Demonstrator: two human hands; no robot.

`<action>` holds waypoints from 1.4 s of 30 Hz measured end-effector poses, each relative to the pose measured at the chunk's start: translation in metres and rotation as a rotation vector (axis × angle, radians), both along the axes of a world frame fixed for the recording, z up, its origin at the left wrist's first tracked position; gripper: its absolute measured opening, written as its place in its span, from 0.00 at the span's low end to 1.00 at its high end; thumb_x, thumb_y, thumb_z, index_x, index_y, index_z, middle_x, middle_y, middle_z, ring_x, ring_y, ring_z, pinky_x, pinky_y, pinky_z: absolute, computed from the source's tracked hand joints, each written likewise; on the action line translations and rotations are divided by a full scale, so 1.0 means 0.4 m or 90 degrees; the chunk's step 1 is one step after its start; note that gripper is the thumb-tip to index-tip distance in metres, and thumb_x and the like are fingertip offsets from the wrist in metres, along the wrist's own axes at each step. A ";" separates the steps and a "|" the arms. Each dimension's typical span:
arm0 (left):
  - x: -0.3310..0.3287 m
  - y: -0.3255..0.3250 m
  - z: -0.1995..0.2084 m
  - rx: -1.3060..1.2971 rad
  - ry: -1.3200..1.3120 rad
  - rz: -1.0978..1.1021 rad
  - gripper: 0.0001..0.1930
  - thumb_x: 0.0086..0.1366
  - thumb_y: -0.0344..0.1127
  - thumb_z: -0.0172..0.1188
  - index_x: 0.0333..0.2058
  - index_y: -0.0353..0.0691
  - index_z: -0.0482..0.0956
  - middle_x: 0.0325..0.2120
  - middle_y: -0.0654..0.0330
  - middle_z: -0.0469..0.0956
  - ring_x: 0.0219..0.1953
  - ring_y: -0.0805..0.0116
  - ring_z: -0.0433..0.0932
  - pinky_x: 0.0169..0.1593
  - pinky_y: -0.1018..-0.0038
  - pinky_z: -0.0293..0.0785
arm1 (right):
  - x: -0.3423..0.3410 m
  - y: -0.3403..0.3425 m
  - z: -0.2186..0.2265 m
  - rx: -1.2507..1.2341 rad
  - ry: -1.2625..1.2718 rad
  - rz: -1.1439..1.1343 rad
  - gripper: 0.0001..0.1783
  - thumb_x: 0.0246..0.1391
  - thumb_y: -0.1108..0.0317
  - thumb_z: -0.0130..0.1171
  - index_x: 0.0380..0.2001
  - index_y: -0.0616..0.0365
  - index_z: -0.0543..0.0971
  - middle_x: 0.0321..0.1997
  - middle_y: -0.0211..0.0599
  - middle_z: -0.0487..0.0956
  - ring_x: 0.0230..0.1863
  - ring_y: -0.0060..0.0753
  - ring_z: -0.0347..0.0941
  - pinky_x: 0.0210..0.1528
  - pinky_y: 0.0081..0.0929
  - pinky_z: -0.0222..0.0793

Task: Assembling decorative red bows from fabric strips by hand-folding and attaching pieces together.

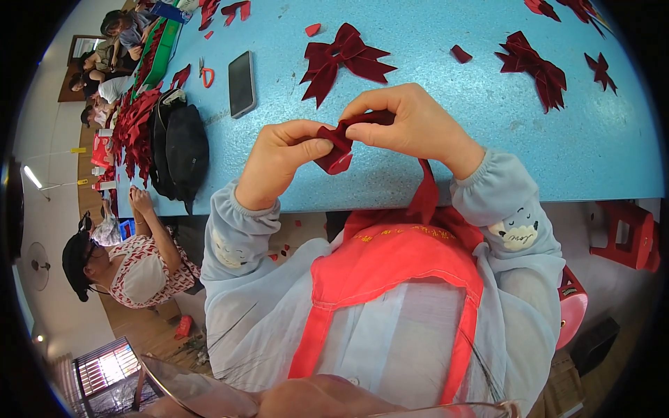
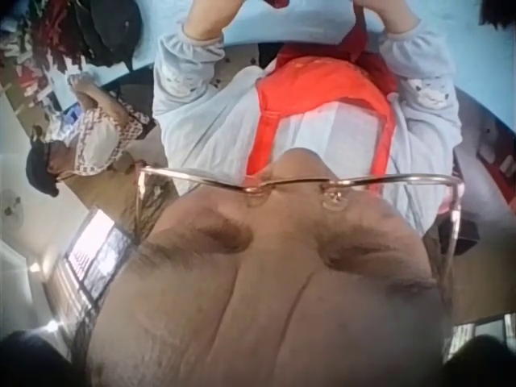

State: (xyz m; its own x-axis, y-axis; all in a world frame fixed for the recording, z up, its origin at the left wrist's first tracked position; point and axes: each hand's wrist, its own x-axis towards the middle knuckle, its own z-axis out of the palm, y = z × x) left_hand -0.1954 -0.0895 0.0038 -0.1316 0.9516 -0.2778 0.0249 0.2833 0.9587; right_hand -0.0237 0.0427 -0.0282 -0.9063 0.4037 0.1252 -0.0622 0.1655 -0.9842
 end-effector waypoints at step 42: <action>0.005 0.042 -0.045 -0.055 -0.142 0.001 0.10 0.57 0.26 0.58 0.37 0.29 0.78 0.29 0.57 0.79 0.31 0.72 0.76 0.38 0.78 0.73 | 0.032 0.022 -0.052 0.140 0.042 -0.084 0.12 0.44 0.74 0.58 0.37 0.60 0.78 0.29 0.31 0.78 0.26 0.18 0.69 0.28 0.17 0.63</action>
